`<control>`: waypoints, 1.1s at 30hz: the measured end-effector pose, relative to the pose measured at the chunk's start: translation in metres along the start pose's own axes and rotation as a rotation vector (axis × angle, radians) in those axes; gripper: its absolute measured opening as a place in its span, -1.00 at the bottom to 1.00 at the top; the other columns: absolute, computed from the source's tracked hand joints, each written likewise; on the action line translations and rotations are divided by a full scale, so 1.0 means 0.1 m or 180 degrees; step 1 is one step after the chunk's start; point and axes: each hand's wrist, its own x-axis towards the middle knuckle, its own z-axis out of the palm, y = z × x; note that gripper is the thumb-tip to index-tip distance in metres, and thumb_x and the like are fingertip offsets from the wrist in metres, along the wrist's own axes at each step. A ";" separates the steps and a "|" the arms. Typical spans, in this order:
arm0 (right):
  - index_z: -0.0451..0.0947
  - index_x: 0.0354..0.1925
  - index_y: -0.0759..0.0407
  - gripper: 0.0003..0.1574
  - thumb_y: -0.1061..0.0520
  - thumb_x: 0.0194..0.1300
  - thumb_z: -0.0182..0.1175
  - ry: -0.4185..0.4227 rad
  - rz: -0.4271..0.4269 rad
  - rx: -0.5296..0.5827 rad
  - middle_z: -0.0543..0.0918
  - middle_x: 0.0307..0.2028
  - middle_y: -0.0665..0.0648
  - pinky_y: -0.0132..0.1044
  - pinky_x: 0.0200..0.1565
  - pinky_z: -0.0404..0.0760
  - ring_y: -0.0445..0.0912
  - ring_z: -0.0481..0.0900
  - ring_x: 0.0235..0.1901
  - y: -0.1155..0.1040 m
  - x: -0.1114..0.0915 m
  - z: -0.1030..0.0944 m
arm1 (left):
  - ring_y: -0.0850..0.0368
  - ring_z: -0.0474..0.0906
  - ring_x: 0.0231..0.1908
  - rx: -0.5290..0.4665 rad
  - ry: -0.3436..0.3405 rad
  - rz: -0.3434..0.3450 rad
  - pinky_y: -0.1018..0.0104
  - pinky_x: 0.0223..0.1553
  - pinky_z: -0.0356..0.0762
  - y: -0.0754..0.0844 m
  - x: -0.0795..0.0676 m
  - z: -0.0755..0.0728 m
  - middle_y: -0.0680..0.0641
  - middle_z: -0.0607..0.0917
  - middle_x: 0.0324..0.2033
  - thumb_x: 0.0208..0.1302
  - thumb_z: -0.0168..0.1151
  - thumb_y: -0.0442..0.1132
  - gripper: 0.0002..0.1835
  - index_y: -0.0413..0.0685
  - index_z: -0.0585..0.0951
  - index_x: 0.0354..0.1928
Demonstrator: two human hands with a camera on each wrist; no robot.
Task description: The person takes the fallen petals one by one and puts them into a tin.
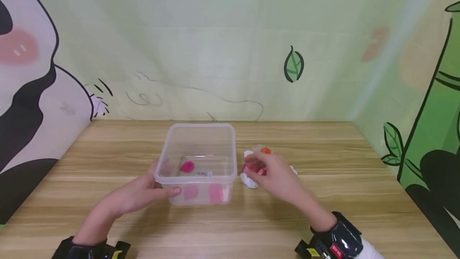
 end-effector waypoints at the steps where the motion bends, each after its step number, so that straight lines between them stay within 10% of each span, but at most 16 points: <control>1: 0.61 -0.08 0.26 -0.71 0.27 0.20 0.37 0.0044 0.0058 -0.0229 0.64 -0.35 -0.03 -0.37 -0.32 0.55 -0.16 0.62 -0.35 0.06 0.00 -0.03 | -0.18 0.36 0.17 0.0031 0.0020 -0.0031 -0.04 0.13 0.27 0.00 0.00 0.00 -0.29 0.29 0.23 0.28 0.36 -0.04 -0.02 -0.17 -0.09 0.45; 9: 0.57 -0.20 0.20 -0.68 0.18 0.09 0.46 -0.0110 0.0697 -0.1610 0.46 -0.46 0.02 -0.29 -0.45 0.39 -0.07 0.44 -0.42 0.38 -0.05 -0.12 | -0.19 0.32 0.22 -0.0050 0.0110 0.0052 -0.02 0.16 0.17 -0.06 0.06 0.06 -0.21 0.33 0.22 0.18 0.45 -0.07 0.05 0.01 -0.10 0.48; 16: 0.55 0.07 0.31 -0.42 0.12 0.13 0.47 -0.0153 0.0981 -0.1879 0.59 -0.11 0.22 -0.09 -0.24 0.56 0.06 0.57 -0.13 0.49 -0.06 -0.11 | -0.13 0.37 0.20 -0.0112 0.0114 0.0039 0.03 0.15 0.21 -0.08 0.07 0.08 -0.22 0.33 0.24 0.21 0.42 -0.05 0.03 0.04 -0.12 0.48; 33: 0.55 -0.46 0.15 -0.83 0.22 0.22 0.35 0.0007 0.0847 -0.2049 0.42 -0.59 0.03 -0.29 -0.59 0.28 -0.07 0.38 -0.56 0.59 -0.04 -0.15 | -0.10 0.36 0.21 -0.0065 0.0071 0.0089 0.07 0.16 0.22 -0.04 0.08 0.09 -0.18 0.34 0.25 0.28 0.36 -0.09 0.01 0.11 -0.17 0.51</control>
